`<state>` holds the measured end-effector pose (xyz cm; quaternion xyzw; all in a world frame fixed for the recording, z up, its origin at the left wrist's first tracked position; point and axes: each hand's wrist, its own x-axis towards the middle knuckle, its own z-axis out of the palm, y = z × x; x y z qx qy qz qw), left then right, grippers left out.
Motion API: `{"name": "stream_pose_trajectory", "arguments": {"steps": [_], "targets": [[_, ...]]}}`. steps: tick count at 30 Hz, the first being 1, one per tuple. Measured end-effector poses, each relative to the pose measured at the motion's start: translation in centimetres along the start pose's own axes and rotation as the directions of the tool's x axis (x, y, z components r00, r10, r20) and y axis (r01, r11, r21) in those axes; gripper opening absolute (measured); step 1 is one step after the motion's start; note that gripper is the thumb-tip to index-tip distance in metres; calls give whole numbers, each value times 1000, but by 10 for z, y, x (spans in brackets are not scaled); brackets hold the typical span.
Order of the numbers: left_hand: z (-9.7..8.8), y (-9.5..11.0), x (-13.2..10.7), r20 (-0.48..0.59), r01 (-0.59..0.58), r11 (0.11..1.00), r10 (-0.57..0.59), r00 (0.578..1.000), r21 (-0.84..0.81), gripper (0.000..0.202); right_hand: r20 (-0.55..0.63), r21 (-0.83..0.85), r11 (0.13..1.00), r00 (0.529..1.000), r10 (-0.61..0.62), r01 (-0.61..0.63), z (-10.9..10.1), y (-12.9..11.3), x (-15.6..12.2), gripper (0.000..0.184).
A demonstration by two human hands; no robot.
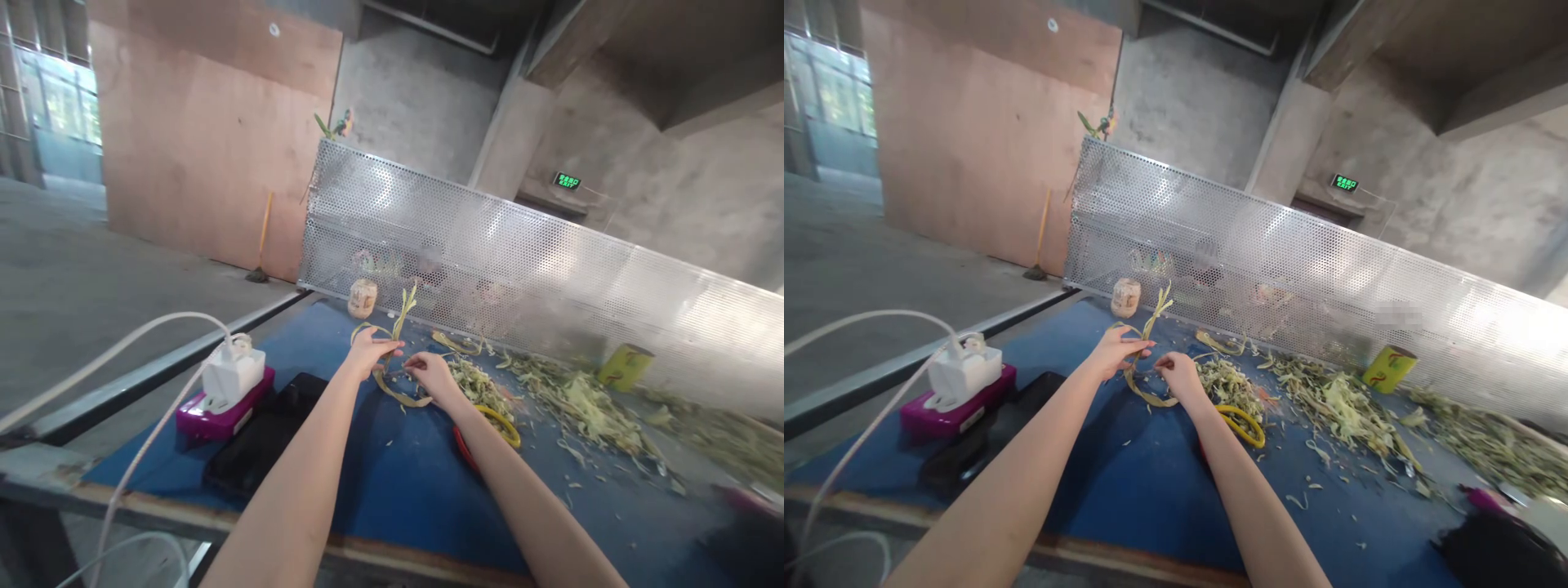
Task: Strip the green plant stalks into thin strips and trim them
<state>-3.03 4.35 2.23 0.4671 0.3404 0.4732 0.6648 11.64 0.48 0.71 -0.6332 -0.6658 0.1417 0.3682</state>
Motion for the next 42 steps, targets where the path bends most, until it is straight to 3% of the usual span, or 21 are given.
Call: {"name": "stream_pose_trajectory", "arguments": {"steps": [4,9,13,15,16,20,26,29,30,32,33,35,36,37,38,39,42], "targets": [[-3,-3,0,-11,-14,999,13,1000,-39,90,-39,234,972,999,30,-20,-5,-12,3,17],[-6,-7,3,3,-41,989,42,999,-143,84,-146,440,896,989,5,60,-20,-15,7,12],[-5,2,5,-40,-177,958,173,984,-226,69,-199,286,950,978,-70,126,-39,-29,17,3],[-4,8,4,-81,-251,938,238,968,-240,60,-222,-81,970,944,-244,231,-49,-44,29,10],[-4,11,4,-106,-282,929,264,959,-240,58,-214,-115,962,939,-269,249,-53,-52,36,12],[-5,17,2,-218,-390,889,343,914,-239,65,-143,-112,954,946,-291,277,-53,-75,67,11],[-4,16,2,-218,-417,885,374,901,-206,74,-69,-120,976,980,-188,179,-50,-65,80,11],[-3,15,2,-199,-433,890,402,894,-146,77,-191,-149,972,959,-210,183,-71,-68,76,11],[-3,15,2,-187,-441,888,415,890,-131,77,-256,-145,969,938,-231,199,-81,-72,74,12],[-3,15,2,-163,-453,885,433,887,-111,78,-446,-54,952,846,-293,302,-98,-82,68,14],[-2,15,1,-145,-455,884,439,886,-105,77,-469,21,944,837,-282,329,-104,-87,62,14],[-2,15,-1,-104,-455,886,446,889,-92,78,-369,187,931,901,-229,313,-109,-90,44,12],[-1,16,-2,-80,-451,889,445,892,-86,78,-203,233,937,955,-217,262,-107,-89,32,12],[0,16,-3,-54,-445,892,442,895,-80,77,10,233,952,978,-207,199,-103,-84,19,12],[2,16,-4,-24,-439,895,439,898,-76,77,221,210,966,955,-200,154,-97,-78,5,12],[4,16,-4,-1,-434,898,435,900,-75,77,354,182,975,917,-185,126,-89,-70,-9,10],[9,14,-5,39,-400,913,404,914,-79,79,516,167,985,848,-125,44,-69,-47,-39,10]]}}
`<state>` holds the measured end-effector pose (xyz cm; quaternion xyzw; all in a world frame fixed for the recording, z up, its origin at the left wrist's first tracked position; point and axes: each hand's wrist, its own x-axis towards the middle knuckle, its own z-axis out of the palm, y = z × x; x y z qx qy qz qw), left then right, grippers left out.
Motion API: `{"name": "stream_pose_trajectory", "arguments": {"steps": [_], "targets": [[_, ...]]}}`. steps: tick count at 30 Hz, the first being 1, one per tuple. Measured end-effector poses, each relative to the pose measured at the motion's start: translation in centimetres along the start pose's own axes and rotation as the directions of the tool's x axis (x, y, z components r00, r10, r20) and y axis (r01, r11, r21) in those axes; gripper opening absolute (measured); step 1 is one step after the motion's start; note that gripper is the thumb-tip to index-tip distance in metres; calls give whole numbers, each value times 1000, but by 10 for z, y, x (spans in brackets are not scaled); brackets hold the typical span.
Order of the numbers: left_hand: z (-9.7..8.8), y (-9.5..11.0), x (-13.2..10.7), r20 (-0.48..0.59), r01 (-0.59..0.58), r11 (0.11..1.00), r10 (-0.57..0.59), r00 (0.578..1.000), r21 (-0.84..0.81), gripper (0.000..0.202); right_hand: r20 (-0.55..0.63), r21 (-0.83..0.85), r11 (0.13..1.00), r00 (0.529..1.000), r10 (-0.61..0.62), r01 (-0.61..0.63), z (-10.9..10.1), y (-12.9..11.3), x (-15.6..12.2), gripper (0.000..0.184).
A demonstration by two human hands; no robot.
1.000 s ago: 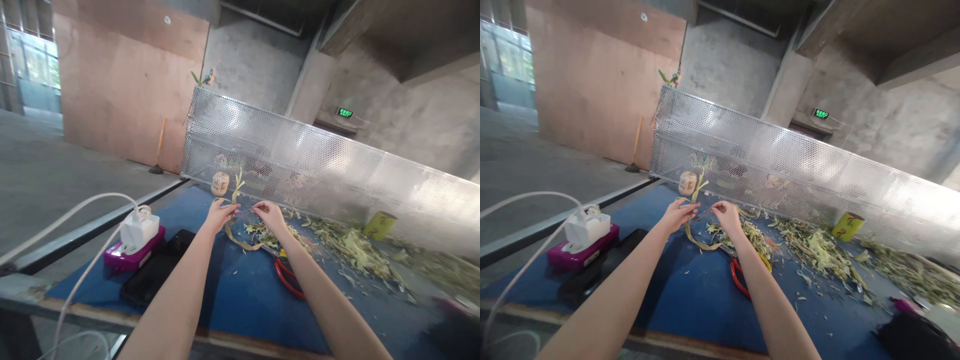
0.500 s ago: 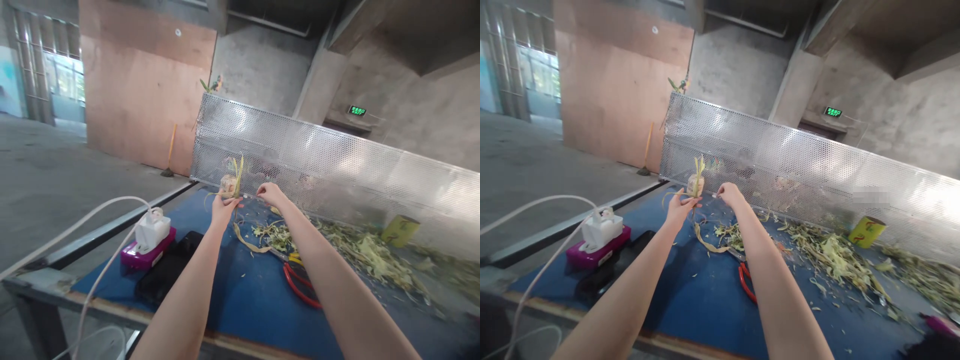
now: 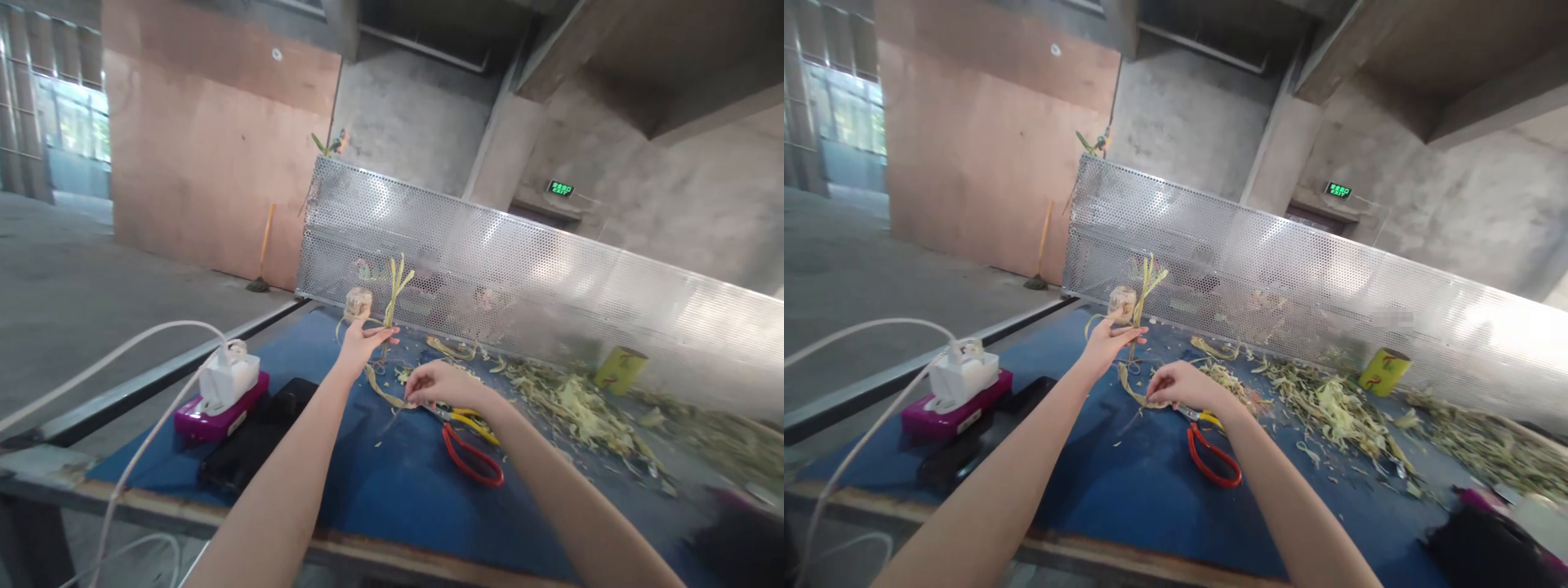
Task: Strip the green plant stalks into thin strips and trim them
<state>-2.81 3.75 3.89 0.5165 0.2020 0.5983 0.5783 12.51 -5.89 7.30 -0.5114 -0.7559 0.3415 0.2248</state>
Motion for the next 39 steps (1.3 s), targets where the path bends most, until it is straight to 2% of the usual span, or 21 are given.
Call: {"name": "stream_pose_trajectory", "arguments": {"steps": [2,4,6,7,10,13,16,20,23,26,29,31,35,39], "targets": [[4,-2,-2,22,38,999,-38,999,2,84,-28,1,1000,1000,9,-9,8,12,-5,13],[9,-1,-7,89,84,996,-86,992,25,91,-166,27,999,985,45,-41,7,19,-5,20],[15,2,-13,189,148,987,-157,969,61,97,-288,152,987,953,87,-45,3,24,-3,29],[18,4,-16,249,190,979,-203,947,74,97,-309,252,968,946,98,-18,1,26,-1,33],[25,11,-24,334,291,950,-313,889,114,101,-251,555,826,967,54,98,3,34,0,35],[28,11,-27,402,335,924,-382,832,183,104,-205,695,704,979,5,142,10,42,-2,31],[29,7,-26,427,334,908,-414,804,253,107,-195,681,719,981,-4,138,13,48,-4,29],[30,2,-26,436,324,896,-433,789,304,109,-208,636,756,978,-28,157,13,53,-8,30],[32,2,-29,437,381,875,-480,761,299,112,-198,683,706,978,-68,187,13,54,-11,33],[34,4,-30,459,421,859,-511,727,291,110,-184,763,614,979,-91,200,15,51,-13,30],[35,5,-30,444,424,855,-518,731,298,109,-221,803,541,968,-118,250,16,49,-13,24],[36,6,-30,432,427,849,-526,732,312,107,-285,789,534,951,-119,303,17,51,-10,23],[38,7,-28,404,380,860,-499,767,341,104,-423,683,637,905,-53,357,17,58,-4,23],[37,7,-27,404,299,868,-457,793,396,105,-491,555,751,870,-53,359,16,60,-3,22]]}}
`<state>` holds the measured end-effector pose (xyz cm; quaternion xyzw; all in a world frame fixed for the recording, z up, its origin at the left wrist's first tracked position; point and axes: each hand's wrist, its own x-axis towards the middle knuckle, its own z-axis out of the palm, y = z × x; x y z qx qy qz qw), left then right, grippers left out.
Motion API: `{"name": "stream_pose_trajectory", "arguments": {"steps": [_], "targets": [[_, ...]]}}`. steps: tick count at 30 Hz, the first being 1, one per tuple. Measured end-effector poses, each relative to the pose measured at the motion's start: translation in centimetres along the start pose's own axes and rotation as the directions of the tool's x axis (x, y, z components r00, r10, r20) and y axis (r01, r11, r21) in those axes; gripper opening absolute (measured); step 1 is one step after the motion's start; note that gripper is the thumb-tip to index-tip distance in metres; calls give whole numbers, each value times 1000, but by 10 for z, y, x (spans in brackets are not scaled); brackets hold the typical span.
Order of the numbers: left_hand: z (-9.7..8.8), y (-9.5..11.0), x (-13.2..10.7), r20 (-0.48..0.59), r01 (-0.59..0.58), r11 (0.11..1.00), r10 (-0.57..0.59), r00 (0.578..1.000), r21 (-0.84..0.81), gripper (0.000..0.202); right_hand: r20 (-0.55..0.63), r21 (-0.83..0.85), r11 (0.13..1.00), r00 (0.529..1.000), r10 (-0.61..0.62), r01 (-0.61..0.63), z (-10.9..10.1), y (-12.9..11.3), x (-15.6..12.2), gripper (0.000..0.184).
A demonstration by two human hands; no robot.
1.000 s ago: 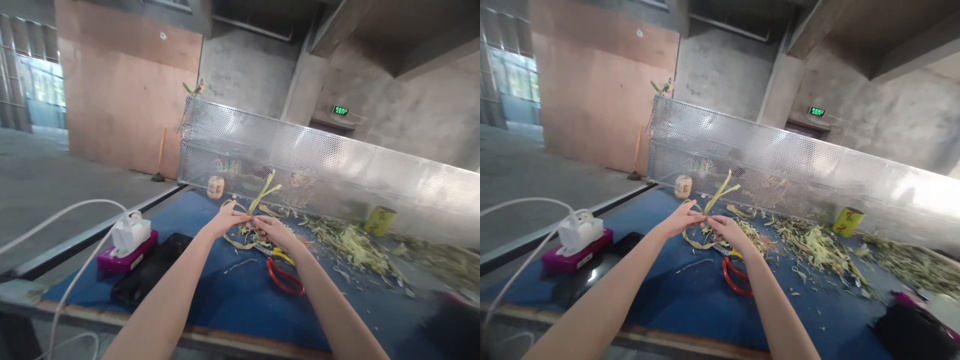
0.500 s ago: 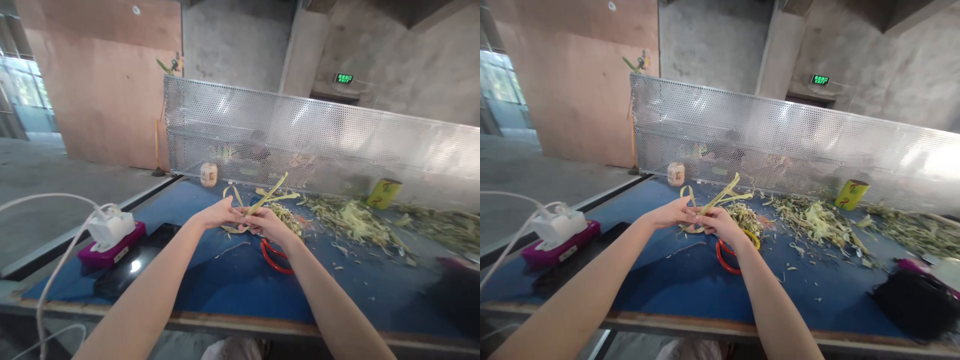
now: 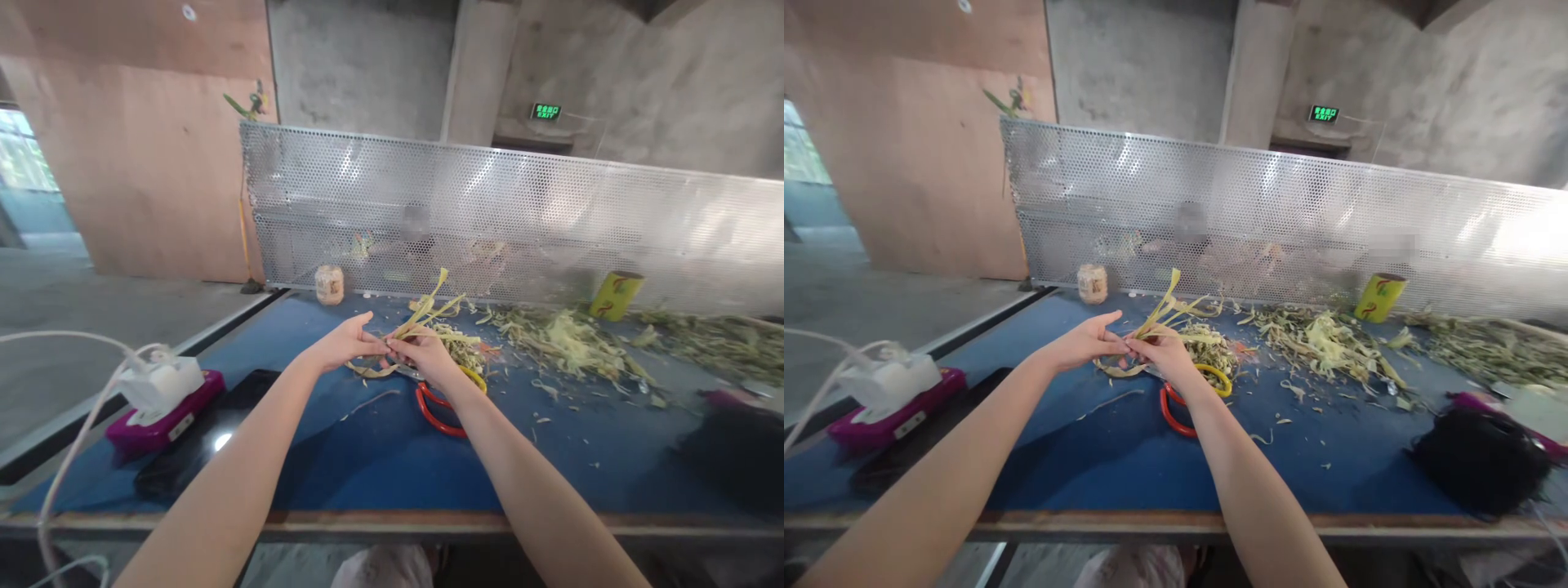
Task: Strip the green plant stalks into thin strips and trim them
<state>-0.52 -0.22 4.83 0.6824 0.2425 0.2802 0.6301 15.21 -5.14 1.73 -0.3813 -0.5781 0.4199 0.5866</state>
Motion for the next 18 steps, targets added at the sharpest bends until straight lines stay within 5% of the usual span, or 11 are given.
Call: {"name": "stream_pose_trajectory", "arguments": {"steps": [8,13,18], "targets": [[0,-2,2,13,-128,975,128,992,184,112,-91,-54,998,996,6,-11,3,-6,0,20],[10,1,1,-101,-311,858,382,919,409,100,-151,36,999,989,-12,17,2,-5,2,24],[14,4,-1,-176,-343,838,448,876,424,90,-166,122,992,986,1,19,0,-4,3,26]]}}
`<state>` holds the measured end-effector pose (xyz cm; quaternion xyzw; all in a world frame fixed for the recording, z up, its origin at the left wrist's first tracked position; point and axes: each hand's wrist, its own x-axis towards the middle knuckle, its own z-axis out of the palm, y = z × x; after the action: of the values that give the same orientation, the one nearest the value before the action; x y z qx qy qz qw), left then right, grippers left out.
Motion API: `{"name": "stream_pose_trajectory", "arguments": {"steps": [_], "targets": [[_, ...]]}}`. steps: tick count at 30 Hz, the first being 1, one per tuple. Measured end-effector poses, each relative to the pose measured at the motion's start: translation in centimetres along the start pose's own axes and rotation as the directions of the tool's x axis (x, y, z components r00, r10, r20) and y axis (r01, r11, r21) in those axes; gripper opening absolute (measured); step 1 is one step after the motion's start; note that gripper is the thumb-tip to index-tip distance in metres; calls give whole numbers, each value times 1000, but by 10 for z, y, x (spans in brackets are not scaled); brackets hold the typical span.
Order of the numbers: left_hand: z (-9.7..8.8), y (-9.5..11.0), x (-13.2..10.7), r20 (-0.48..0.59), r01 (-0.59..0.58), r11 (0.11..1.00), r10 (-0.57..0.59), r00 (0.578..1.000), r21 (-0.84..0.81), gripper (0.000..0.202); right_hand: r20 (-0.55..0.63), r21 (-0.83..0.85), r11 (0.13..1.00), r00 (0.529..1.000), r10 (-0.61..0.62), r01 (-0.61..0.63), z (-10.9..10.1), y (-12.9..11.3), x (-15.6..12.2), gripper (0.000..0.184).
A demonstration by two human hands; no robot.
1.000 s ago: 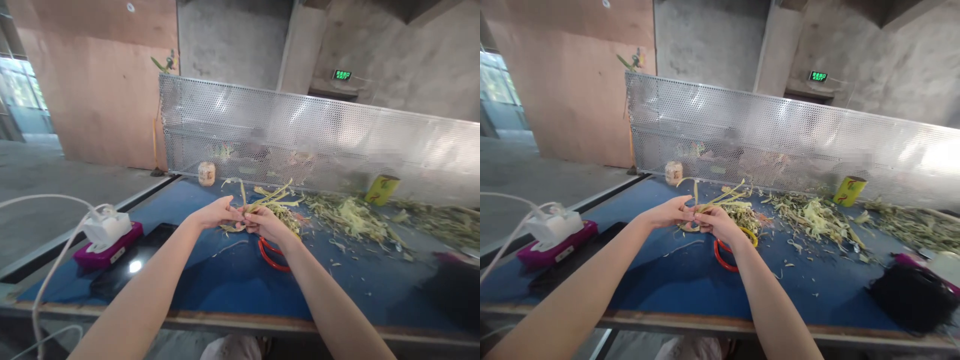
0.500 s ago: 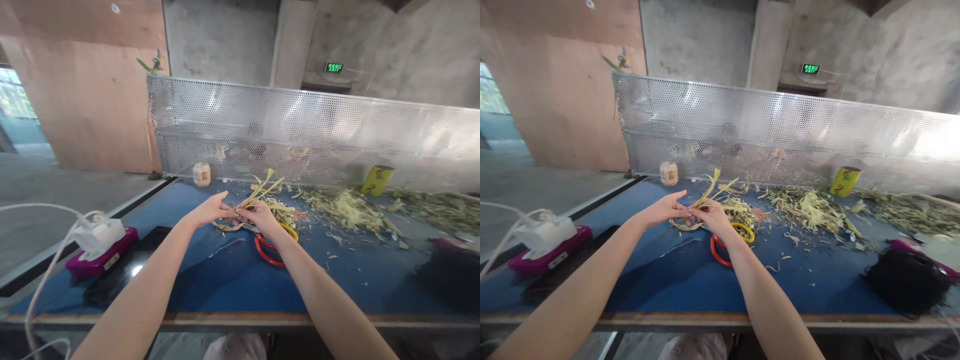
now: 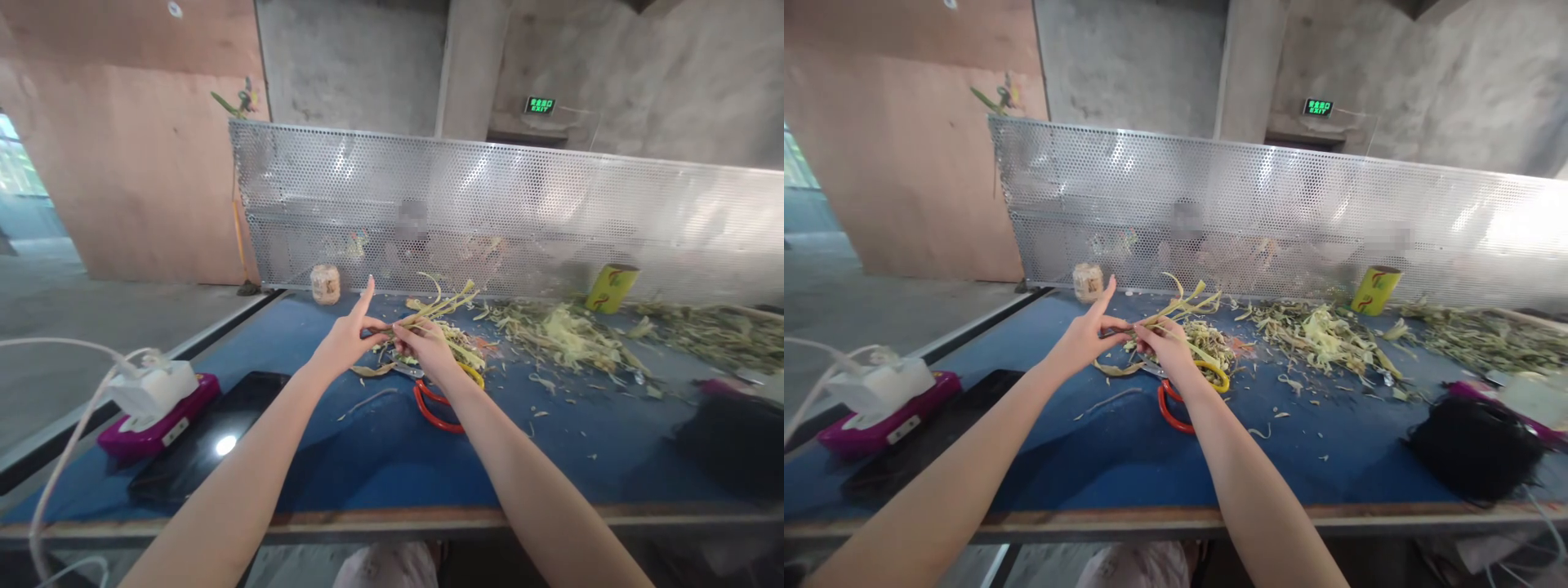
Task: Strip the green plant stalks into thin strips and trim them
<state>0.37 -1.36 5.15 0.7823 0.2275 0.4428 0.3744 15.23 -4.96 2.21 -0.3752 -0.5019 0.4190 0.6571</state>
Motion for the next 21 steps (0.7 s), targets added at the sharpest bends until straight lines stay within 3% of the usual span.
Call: {"name": "stream_pose_trajectory", "arguments": {"steps": [5,8,11,16,21], "targets": [[-1,5,0,-77,18,1000,-19,997,-19,90,69,59,997,996,-51,47,1,-1,-2,20],[-2,6,0,-80,26,997,-20,997,68,90,85,100,994,994,-62,53,3,-1,-3,19],[-2,4,0,-42,25,985,-18,999,171,89,97,27,996,991,-88,85,3,2,-2,22],[0,-1,0,-34,17,973,-10,999,232,91,-75,-209,978,996,-43,26,2,6,1,18],[2,-1,2,-64,47,980,-35,997,193,94,-85,-176,976,986,-144,127,4,1,-4,17]]}}
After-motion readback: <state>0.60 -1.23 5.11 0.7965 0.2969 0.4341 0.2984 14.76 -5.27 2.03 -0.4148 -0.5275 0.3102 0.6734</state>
